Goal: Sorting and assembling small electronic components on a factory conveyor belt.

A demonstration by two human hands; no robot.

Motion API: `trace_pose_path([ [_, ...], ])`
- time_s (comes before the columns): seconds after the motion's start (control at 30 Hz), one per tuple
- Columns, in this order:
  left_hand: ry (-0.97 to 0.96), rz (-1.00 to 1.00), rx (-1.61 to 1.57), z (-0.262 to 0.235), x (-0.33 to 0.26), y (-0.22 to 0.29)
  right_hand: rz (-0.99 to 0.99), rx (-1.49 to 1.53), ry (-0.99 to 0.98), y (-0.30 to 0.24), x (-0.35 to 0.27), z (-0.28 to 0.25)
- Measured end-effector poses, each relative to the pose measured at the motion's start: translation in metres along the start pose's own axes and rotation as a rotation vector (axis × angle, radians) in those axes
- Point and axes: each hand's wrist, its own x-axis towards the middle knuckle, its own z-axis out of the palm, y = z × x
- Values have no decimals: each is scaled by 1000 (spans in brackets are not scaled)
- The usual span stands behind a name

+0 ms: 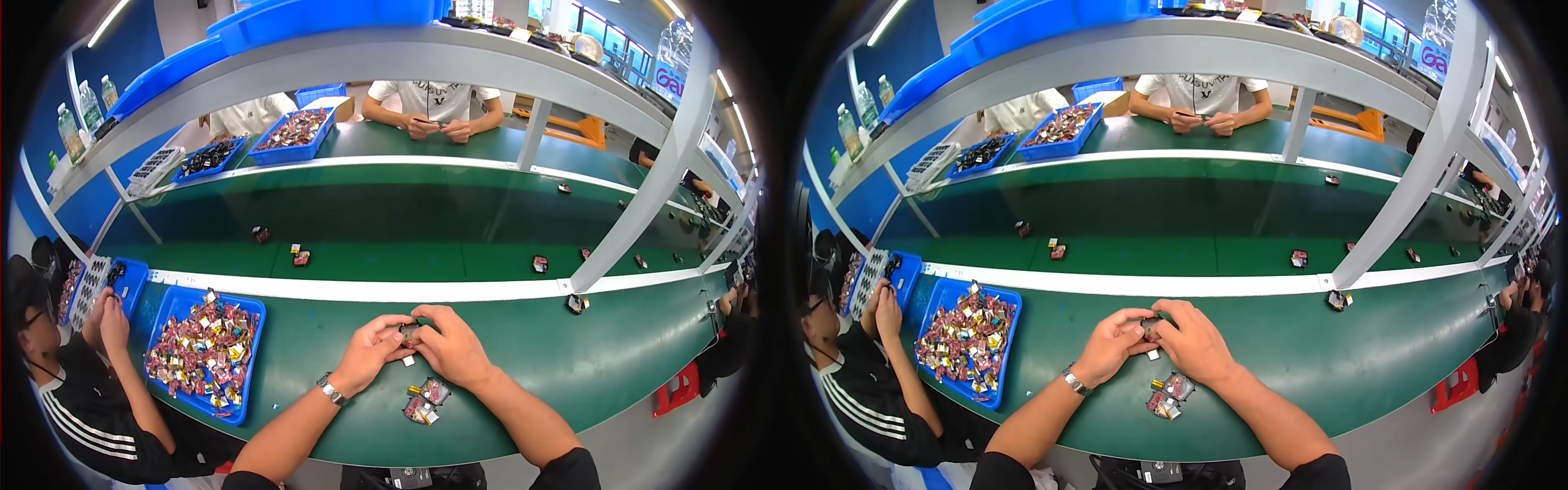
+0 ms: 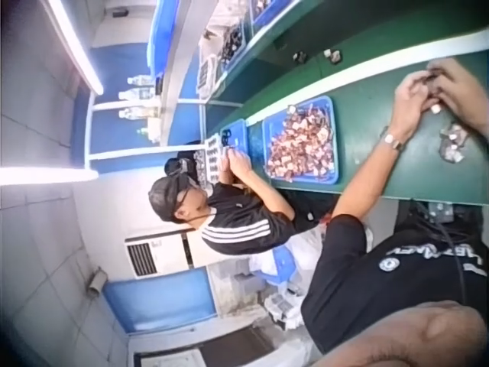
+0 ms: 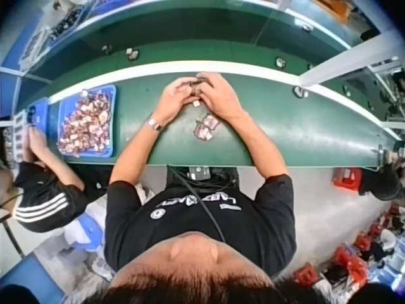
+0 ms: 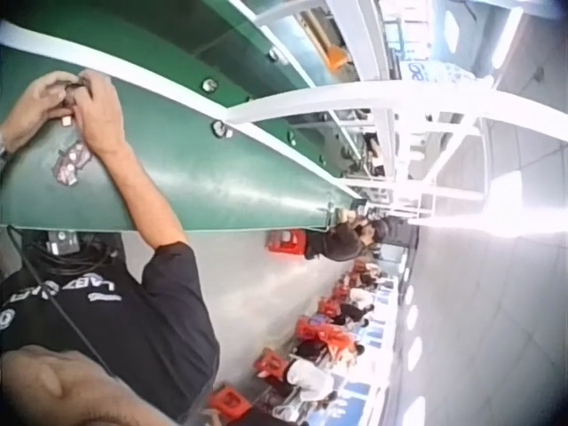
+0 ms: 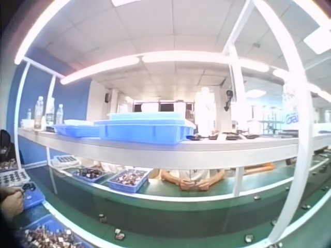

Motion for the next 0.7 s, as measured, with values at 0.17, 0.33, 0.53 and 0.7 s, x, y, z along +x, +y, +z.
trace_pose_path([
  [0.17,-23,19,-4,0,1,-3,0,38,25,0,-1,-2],
  [0.33,-34,-6,41,0,1,-2,46,100,-38,5,-3,-3],
  [0.53,-37,19,33,-4,2,-3,24,72,-39,7,-3,-2],
  [0.7,-90,15,54,-5,1,0,132,184,12,9,-6,2],
])
